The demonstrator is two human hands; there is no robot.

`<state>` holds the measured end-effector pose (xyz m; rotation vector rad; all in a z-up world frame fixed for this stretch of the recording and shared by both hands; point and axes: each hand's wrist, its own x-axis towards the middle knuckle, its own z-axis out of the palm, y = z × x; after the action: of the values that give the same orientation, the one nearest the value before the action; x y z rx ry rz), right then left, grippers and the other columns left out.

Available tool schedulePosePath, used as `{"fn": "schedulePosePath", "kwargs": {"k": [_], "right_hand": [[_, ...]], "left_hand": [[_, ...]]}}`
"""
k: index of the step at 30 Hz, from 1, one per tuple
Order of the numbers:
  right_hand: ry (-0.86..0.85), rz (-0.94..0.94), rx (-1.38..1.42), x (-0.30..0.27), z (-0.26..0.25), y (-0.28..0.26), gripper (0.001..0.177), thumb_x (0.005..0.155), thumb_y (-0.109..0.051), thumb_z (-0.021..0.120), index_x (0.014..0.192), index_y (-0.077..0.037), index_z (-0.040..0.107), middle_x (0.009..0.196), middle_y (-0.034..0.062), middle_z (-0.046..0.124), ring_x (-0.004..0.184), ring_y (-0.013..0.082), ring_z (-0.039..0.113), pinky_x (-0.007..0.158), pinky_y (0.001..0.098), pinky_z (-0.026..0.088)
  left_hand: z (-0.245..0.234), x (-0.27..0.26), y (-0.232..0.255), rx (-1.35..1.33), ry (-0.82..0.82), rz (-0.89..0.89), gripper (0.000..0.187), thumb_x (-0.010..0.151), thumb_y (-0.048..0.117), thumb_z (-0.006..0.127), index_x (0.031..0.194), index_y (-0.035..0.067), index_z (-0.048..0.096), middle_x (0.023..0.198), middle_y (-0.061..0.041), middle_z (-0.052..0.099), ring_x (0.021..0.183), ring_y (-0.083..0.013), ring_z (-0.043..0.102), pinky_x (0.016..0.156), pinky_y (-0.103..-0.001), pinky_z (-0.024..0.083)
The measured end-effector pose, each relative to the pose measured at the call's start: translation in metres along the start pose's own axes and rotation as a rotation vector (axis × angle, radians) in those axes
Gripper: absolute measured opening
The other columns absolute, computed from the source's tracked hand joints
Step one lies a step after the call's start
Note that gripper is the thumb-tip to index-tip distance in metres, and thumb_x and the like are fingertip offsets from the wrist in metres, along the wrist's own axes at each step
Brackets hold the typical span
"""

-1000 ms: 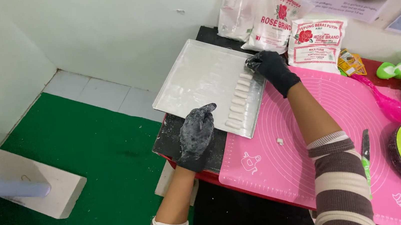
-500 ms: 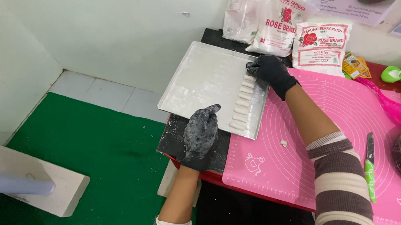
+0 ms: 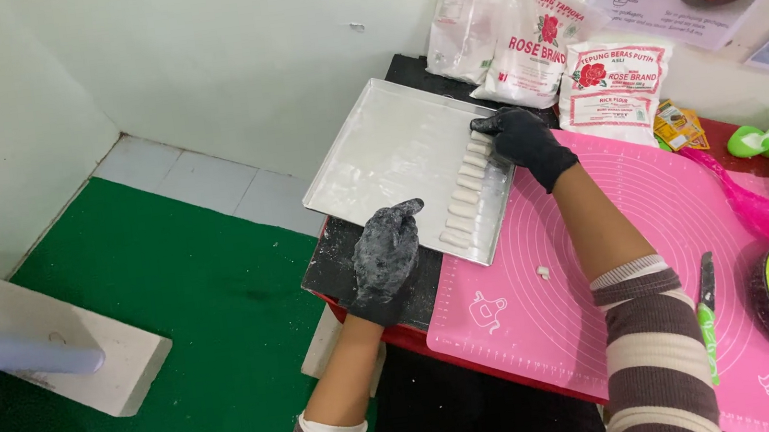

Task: Roll dough into a cylinder, cut it into small rectangular pieces using a knife, and arrange them on a tray.

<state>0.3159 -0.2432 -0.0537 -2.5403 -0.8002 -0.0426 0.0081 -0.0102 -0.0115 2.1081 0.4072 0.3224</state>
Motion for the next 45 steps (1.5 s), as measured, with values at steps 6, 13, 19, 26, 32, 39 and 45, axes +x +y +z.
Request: {"fn": "schedulePosePath", "kwargs": {"k": [6,13,19,26,32,39,45], "right_hand": [[-0.008,-0.157,-0.258,-0.026,-0.034,-0.045,0.048,0.074,-0.009,0.056,0.116,0.006,0.073,0.102,0.0345,0.068,0.099,0.0499,0.065,0.082,0.0507,0.052],[0.133,0.39,-0.126,-0.04,-0.032,-0.036,0.041,0.09,-0.053,0.06,0.125,-0.033,0.068,0.122,0.0048,0.068,0.121,0.0291,0.063,0.098,0.0461,0.053],[-0.009,0.257,0.074,-0.193,-0.089,-0.133,0.023,0.089,-0.034,0.069,0.106,-0.018,0.07,0.108,0.0154,0.076,0.109,0.0391,0.069,0.093,0.046,0.055],[0.066,0.01,0.203,-0.29,-0.056,-0.123,0.042,0.079,-0.021,0.086,0.12,-0.017,0.078,0.103,0.0117,0.074,0.104,0.0296,0.07,0.096,0.0375,0.057],[0.14,-0.053,0.017,-0.303,-0.028,-0.095,0.028,0.085,-0.014,0.071,0.113,-0.016,0.076,0.106,0.0141,0.074,0.108,0.0349,0.068,0.099,0.0453,0.054],[0.513,-0.047,-0.107,-0.354,-0.12,-0.034,0.026,0.086,-0.012,0.074,0.112,-0.01,0.077,0.113,0.0172,0.075,0.12,0.0378,0.065,0.11,0.0443,0.048],[0.721,0.21,-0.28,-0.453,-0.228,-0.008,0.023,0.105,-0.012,0.07,0.124,-0.005,0.079,0.113,0.0138,0.077,0.102,0.0255,0.072,0.091,0.0359,0.052]], "left_hand": [[0.0,0.002,-0.003,-0.019,-0.027,-0.021,0.031,0.092,0.03,0.06,0.116,0.046,0.073,0.118,0.006,0.072,0.113,-0.0291,0.068,0.093,-0.051,0.058],[-0.009,-0.005,0.01,0.014,-0.03,-0.015,0.031,0.094,0.027,0.059,0.116,0.043,0.073,0.12,0.006,0.072,0.114,-0.0278,0.067,0.094,-0.049,0.057],[-0.007,-0.005,0.001,-0.023,0.061,0.16,0.031,0.092,0.021,0.062,0.114,0.04,0.074,0.115,0.006,0.073,0.112,-0.0238,0.068,0.091,-0.043,0.058],[0.005,0.001,-0.02,-0.134,0.046,0.198,0.03,0.092,0.019,0.062,0.116,0.033,0.074,0.118,0.003,0.073,0.115,-0.026,0.066,0.094,-0.043,0.055],[-0.012,-0.007,0.011,-0.004,-0.005,-0.03,0.028,0.094,0.032,0.059,0.114,0.045,0.074,0.121,0.007,0.071,0.117,-0.03,0.063,0.101,-0.048,0.052],[-0.019,-0.007,0.013,-0.041,0.03,-0.087,0.028,0.096,0.037,0.057,0.116,0.049,0.071,0.122,0.011,0.069,0.117,-0.0253,0.063,0.102,-0.043,0.051],[-0.005,-0.021,-0.001,-0.29,0.141,0.289,0.024,0.098,0.015,0.056,0.118,0.013,0.068,0.123,-0.008,0.069,0.12,-0.0222,0.063,0.11,-0.033,0.043]]}}
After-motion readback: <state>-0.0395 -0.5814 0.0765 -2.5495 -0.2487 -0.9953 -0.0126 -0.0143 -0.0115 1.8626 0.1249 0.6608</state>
